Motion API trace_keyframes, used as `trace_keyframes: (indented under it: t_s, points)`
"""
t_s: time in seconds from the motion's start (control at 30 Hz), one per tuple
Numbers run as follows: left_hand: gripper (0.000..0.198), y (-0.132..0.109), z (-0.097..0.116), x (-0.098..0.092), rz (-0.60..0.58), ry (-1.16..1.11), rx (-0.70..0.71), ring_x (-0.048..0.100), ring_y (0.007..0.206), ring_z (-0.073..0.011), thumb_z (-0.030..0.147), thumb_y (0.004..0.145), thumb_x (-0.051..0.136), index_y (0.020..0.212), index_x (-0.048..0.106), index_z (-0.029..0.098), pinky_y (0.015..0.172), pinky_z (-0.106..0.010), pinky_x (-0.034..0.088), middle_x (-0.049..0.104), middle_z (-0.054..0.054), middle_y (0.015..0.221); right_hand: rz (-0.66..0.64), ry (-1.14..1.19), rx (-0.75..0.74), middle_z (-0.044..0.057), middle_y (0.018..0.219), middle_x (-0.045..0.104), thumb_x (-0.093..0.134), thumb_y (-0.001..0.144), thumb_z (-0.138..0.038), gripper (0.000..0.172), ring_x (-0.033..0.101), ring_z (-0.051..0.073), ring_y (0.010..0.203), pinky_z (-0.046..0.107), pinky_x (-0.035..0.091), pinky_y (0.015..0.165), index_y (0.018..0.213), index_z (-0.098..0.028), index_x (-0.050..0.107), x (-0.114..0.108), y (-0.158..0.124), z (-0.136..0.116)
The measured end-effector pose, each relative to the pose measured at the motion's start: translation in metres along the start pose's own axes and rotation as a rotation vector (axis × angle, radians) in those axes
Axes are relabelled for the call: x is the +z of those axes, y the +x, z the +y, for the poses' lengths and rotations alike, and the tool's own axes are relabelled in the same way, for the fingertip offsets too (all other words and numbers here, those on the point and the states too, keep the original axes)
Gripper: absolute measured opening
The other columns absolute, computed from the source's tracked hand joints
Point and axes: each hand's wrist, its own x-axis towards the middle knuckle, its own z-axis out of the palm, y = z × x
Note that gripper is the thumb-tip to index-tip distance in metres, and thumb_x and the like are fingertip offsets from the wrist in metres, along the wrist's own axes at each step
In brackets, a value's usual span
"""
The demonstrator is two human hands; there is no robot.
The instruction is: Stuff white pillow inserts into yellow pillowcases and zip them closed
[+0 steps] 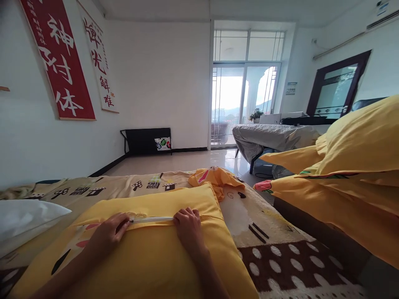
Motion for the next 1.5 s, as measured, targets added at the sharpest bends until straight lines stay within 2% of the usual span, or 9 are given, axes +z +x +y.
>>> trace_keyframes:
  t_s: [0.4,0.53,0.7,0.8,0.93,1.03,1.1,1.2,1.5]
  points:
    - [0.02,-0.009,-0.058,0.029,0.323,-0.038,0.125,0.06,0.082,-0.0218,0.031,0.087,0.045,0.084,0.063,0.023,0.078,-0.035,0.046,0.066,-0.004,0.084,-0.034,-0.036,-0.045,-0.002,0.087,0.067,0.05,0.092,-0.02,0.019,0.056,0.014,0.087,0.031,0.033,0.083,0.084,-0.025,0.068,0.011,-0.003,0.012]
    - [0.017,-0.009,-0.067,0.034,0.301,-0.096,0.103,0.06,0.078,-0.02,0.028,0.088,0.045,0.08,0.059,0.022,0.073,-0.031,0.046,0.064,-0.004,0.081,0.005,-0.107,-0.113,0.0,0.09,0.067,0.045,0.094,-0.021,0.022,0.057,0.015,0.088,0.031,0.034,0.083,0.088,-0.025,0.066,0.01,-0.005,0.014]
    - [0.018,-0.012,-0.062,0.029,0.287,-0.048,0.086,0.06,0.082,-0.0214,0.024,0.088,0.044,0.083,0.062,0.022,0.073,-0.033,0.045,0.065,-0.005,0.083,0.165,-0.131,-0.274,0.003,0.089,0.067,0.04,0.094,-0.016,0.026,0.058,0.015,0.081,0.03,0.036,0.077,0.089,-0.023,0.065,-0.013,0.0,-0.059]
    - [0.019,-0.013,-0.056,0.025,0.274,-0.029,0.082,0.06,0.082,-0.0216,0.022,0.088,0.043,0.085,0.062,0.022,0.075,-0.034,0.044,0.065,-0.005,0.084,0.022,-0.152,-0.322,0.001,0.077,0.067,0.044,0.091,-0.012,0.025,0.057,0.014,0.074,0.027,0.035,0.071,0.08,-0.022,0.064,-0.015,0.016,-0.125]
    - [0.024,-0.015,-0.051,0.021,0.236,-0.058,0.027,0.06,0.083,-0.0219,0.019,0.089,0.038,0.084,0.062,0.021,0.072,-0.033,0.044,0.065,-0.005,0.085,-0.229,-0.193,-0.095,0.002,0.088,0.068,0.051,0.088,-0.014,0.017,0.058,0.017,0.086,0.03,0.034,0.075,0.084,-0.022,0.065,0.023,0.035,-0.17]
    - [0.027,-0.017,-0.049,0.019,0.205,-0.112,0.01,0.061,0.084,-0.0211,0.025,0.092,0.036,0.088,0.063,0.022,0.068,-0.03,0.043,0.065,-0.004,0.086,-0.221,-0.169,0.018,0.002,0.094,0.066,0.052,0.088,-0.018,0.015,0.055,0.019,0.093,0.031,0.032,0.076,0.088,-0.024,0.065,0.061,0.035,-0.161]
    - [0.028,-0.018,-0.049,0.018,0.196,-0.122,0.015,0.061,0.082,-0.0201,0.026,0.093,0.035,0.087,0.062,0.023,0.067,-0.029,0.042,0.065,-0.004,0.085,-0.185,-0.131,-0.042,0.001,0.094,0.064,0.052,0.087,-0.017,0.015,0.053,0.018,0.093,0.03,0.032,0.079,0.089,-0.025,0.065,0.076,0.032,-0.148]
    - [0.027,-0.018,-0.049,0.011,0.185,-0.087,-0.008,0.06,0.078,-0.0196,0.022,0.091,0.036,0.081,0.06,0.021,0.066,-0.029,0.04,0.064,-0.004,0.081,-0.182,-0.069,-0.138,-0.001,0.091,0.063,0.052,0.087,-0.014,0.018,0.052,0.015,0.092,0.028,0.032,0.08,0.089,-0.026,0.065,0.082,0.028,-0.134]
    - [0.016,-0.017,-0.077,-0.018,0.043,-0.087,-0.062,0.057,0.085,-0.0216,0.021,0.086,0.045,0.077,0.058,0.021,0.075,-0.032,0.041,0.063,-0.005,0.085,-0.121,-0.057,-0.117,0.0,0.083,0.063,0.054,0.086,-0.013,0.017,0.053,0.015,0.086,0.03,0.034,0.076,0.082,-0.025,0.065,0.086,0.033,-0.133]
